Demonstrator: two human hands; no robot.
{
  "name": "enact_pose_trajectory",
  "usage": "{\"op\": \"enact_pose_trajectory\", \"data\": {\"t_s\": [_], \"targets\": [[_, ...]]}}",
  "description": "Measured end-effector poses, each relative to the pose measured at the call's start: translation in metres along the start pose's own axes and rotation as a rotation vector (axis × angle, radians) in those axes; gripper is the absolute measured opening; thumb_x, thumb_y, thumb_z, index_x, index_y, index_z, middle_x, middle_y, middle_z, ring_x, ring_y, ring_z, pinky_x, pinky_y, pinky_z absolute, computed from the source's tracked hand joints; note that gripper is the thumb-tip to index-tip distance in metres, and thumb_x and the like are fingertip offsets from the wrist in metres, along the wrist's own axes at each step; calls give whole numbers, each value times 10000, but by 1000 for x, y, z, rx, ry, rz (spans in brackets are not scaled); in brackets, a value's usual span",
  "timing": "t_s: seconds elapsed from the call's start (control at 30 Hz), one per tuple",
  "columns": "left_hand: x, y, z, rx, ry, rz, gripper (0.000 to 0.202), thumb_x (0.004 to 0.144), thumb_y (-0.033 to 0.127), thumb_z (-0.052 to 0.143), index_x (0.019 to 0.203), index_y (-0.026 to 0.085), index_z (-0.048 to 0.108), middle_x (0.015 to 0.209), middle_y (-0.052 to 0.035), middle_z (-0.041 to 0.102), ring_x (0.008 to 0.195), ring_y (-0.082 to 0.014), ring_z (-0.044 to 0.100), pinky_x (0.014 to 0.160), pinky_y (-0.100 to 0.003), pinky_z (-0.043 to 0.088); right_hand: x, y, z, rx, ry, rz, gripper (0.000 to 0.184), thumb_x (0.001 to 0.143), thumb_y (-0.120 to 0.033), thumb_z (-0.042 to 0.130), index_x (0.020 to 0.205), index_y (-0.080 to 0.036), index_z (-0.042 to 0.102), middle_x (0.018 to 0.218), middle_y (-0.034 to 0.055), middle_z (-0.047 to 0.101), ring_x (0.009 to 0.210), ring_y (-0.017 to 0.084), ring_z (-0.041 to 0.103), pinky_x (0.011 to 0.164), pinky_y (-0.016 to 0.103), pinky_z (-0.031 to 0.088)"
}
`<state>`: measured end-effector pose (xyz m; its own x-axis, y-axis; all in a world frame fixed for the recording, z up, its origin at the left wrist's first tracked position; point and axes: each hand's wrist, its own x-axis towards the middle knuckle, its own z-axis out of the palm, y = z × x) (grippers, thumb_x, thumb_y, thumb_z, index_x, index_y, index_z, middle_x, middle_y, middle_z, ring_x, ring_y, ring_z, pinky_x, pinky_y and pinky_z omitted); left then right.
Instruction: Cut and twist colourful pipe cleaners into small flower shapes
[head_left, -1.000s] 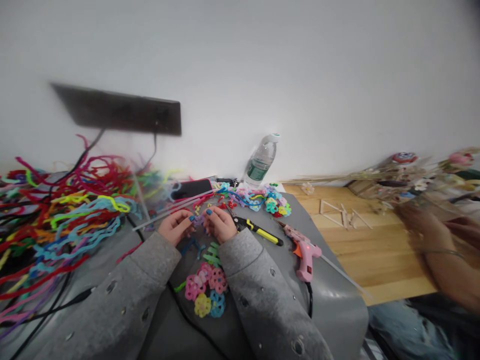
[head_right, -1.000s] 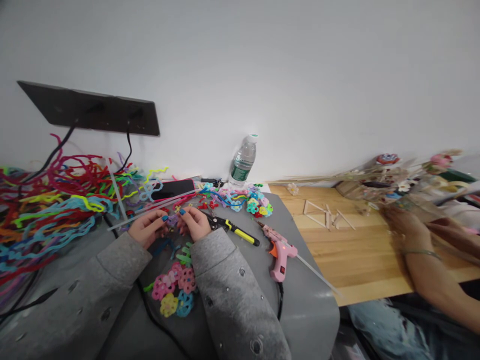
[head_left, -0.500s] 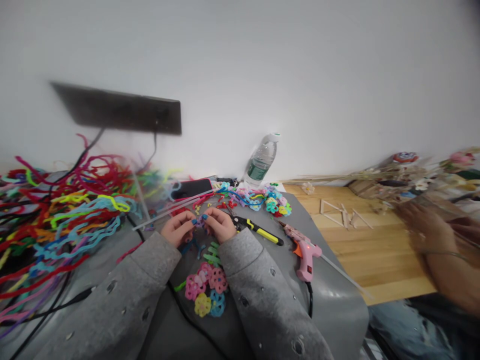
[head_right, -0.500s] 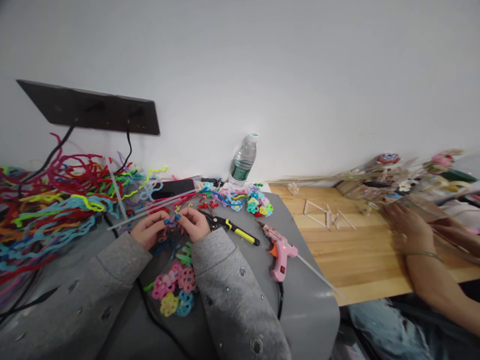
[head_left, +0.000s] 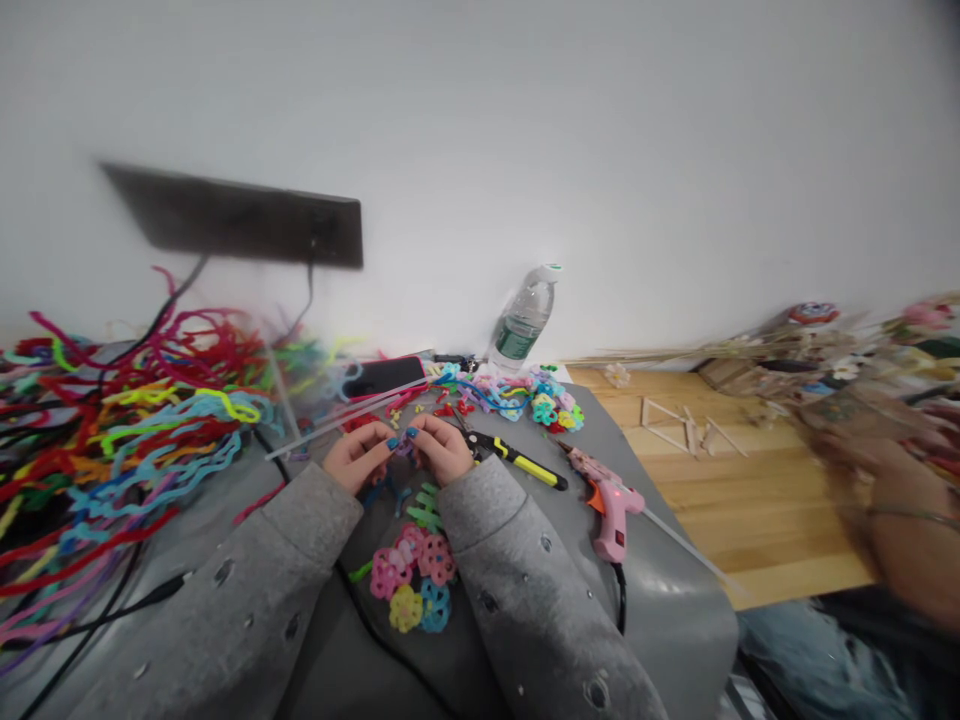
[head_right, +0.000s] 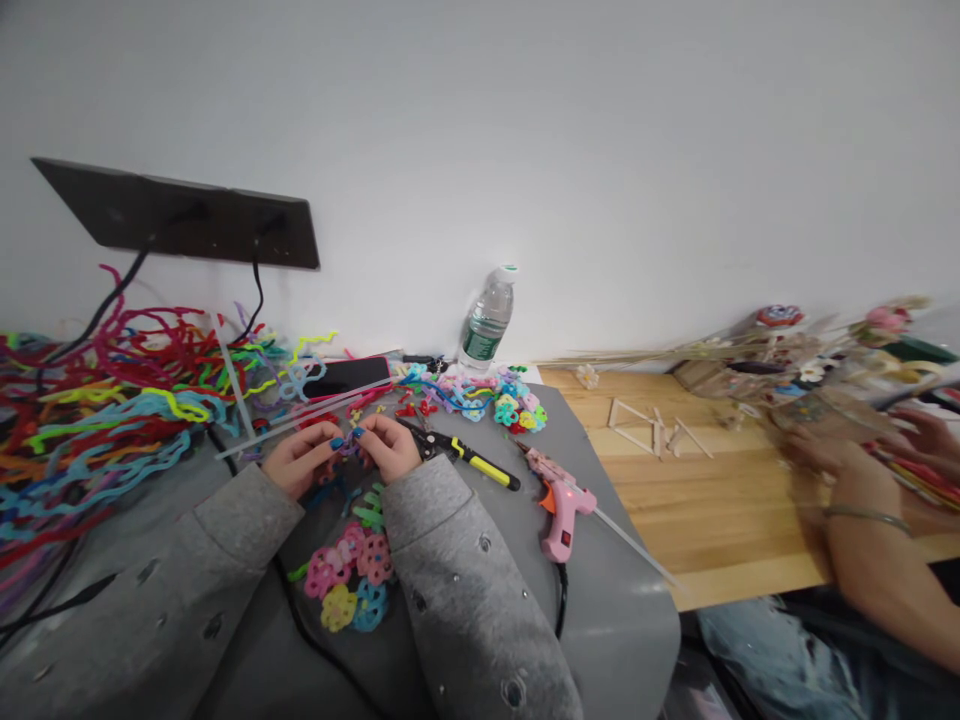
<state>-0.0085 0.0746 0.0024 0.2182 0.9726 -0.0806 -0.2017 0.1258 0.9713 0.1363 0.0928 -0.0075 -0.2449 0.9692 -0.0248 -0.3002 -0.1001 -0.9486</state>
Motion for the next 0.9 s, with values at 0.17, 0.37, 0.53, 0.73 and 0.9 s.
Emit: {"op": "enact_pose_trajectory", "data": {"t_s": [0.17,0.37,0.53,0.73,0.9], "targets": [[-1,0,0,65,-21,12,256,668,373,690,670,169,536,474,73,453,353,-49,394,357,-153,298,-2,-4,3,-17,19,-21,367,587,-492,707,635,-184,515,425,-85,462,342,49,366,353,186,276],[1,12,0,264,-106,102,193,616,300,703,597,160,572,512,47,484,445,-76,432,427,-185,334,-3,-8,5,-26,50,-60,400,579,-528,707,631,-183,514,419,-84,472,340,48,375,355,184,285],[2,8,-3,300,-62,109,193,619,295,690,598,165,548,501,59,468,424,-72,420,422,-187,332,-3,-7,5,-10,40,-51,415,584,-542,707,625,-179,510,427,-82,478,341,47,389,355,183,296],[0,-1,-1,222,60,107,230,663,352,682,639,154,567,482,56,482,372,-57,416,363,-167,310,-2,-4,3,61,60,-42,414,577,-531,729,643,-179,523,451,-75,496,355,54,421,355,183,338],[4,0,-4,2,109,3,360,580,400,769,795,148,630,547,16,589,460,-112,550,372,-179,395,-1,-3,0,149,52,-34,423,574,-529,745,702,-192,522,505,-53,565,426,91,513,431,219,440]]}}
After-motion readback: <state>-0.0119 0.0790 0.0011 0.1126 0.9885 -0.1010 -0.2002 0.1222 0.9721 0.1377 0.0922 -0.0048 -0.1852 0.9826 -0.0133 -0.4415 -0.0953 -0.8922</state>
